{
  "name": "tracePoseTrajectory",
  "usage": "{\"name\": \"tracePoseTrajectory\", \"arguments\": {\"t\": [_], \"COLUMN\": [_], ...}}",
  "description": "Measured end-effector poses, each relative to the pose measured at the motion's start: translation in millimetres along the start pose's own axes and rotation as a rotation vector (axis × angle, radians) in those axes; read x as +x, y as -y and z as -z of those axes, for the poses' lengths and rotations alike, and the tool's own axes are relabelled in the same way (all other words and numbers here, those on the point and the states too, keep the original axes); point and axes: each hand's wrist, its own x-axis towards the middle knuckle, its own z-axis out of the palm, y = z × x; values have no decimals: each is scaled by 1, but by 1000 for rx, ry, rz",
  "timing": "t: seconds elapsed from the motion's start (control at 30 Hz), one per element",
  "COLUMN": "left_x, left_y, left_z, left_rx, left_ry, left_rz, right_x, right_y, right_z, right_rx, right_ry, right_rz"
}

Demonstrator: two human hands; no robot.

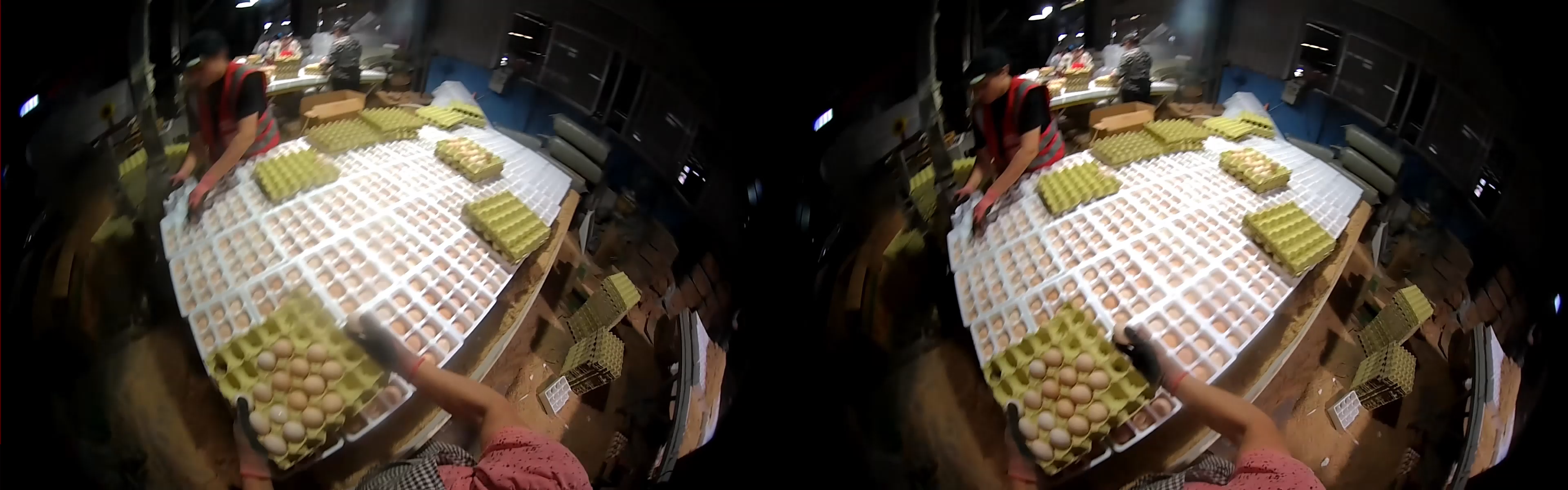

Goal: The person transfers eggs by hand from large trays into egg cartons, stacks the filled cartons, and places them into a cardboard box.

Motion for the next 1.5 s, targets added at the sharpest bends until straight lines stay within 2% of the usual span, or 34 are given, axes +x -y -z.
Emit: {"name": "tracePoseTrajectory", "arguments": {"t": [0.03, 0.1, 0.13, 0.17, 0.2, 0.33, 0.37, 0.4, 0.5, 0.57, 0.6, 0.63, 0.67, 0.7, 0.8, 0.87, 0.93, 0.97, 1.07, 1.13, 1.17, 1.23, 1.3, 1.37, 1.4, 1.47, 1.5], "left_x": [1, -1, 3, 19, 37, 95, 122, 156, 241, 287, 307, 325, 341, 357, 397, 418, 436, 444, 462, 474, 479, 488, 495, 500, 503, 505, 506], "left_y": [-4, 4, 4, 8, 21, 92, 133, 158, 228, 260, 273, 285, 295, 304, 324, 334, 340, 343, 350, 354, 357, 359, 361, 363, 365, 368, 369], "left_z": [-17, -18, -34, 26, 12, -106, -143, -133, -218, -257, -274, -289, -302, -312, -334, -343, -348, -350, -351, -351, -351, -353, -355, -356, -358, -360, -362], "left_rx": [-250, -144, -615, -400, -393, -180, 46, -50, -32, -27, -22, -14, -12, -4, 11, 24, 36, 37, 40, 40, 37, 34, 39, 37, 39, 36, 39], "left_ry": [273, -143, -58, 233, 238, 86, -72, 251, 47, -17, -37, -56, -74, -86, -126, -146, -163, -173, -205, -218, -225, -236, -249, -258, -259, -252, -240], "left_rz": [234, 127, 190, 227, 236, 119, -70, -106, -51, -35, -26, -25, -24, -24, -32, -45, -54, -57, -75, -85, -84, -84, -82, -76, -72, -59, -51], "right_x": [-5, 17, 23, 28, 44, 95, 111, 129, 184, 237, 245, 274, 327, 347, 384, 400, 399, 384, 394, 418, 428, 445, 429, 397, 399, 399, 394], "right_y": [16, 22, 48, 73, 92, 196, 227, 253, 323, 353, 373, 384, 380, 391, 422, 431, 447, 464, 478, 477, 478, 481, 485, 500, 493, 480, 480], "right_z": [-8, 24, 32, 40, 63, 160, 190, 222, 354, 469, 501, 552, 631, 663, 721, 741, 733, 718, 716, 750, 770, 804, 797, 754, 766, 788, 794], "right_rx": [180, 269, 361, 451, 433, 395, 382, 282, 43, -131, -152, -139, -343, -422, -695, -1029, -1037, -1031, -1297, -1677, -1683, -1482, -1245, -1245, -1251, -1653, -1652], "right_ry": [0, 213, 233, 249, 299, 458, 520, 371, 73, -234, -472, -539, -694, -822, -986, -1037, -1071, -1066, -1144, -1092, -1083, -799, -982, -1099, -1101, -962, -969], "right_rz": [-39, 6, -44, -96, -66, -21, -21, 42, 323, 456, 599, 678, 770, 795, 451, 321, 91, 92, 202, 190, 193, 47, 369, 236, 225, 174, 168]}}
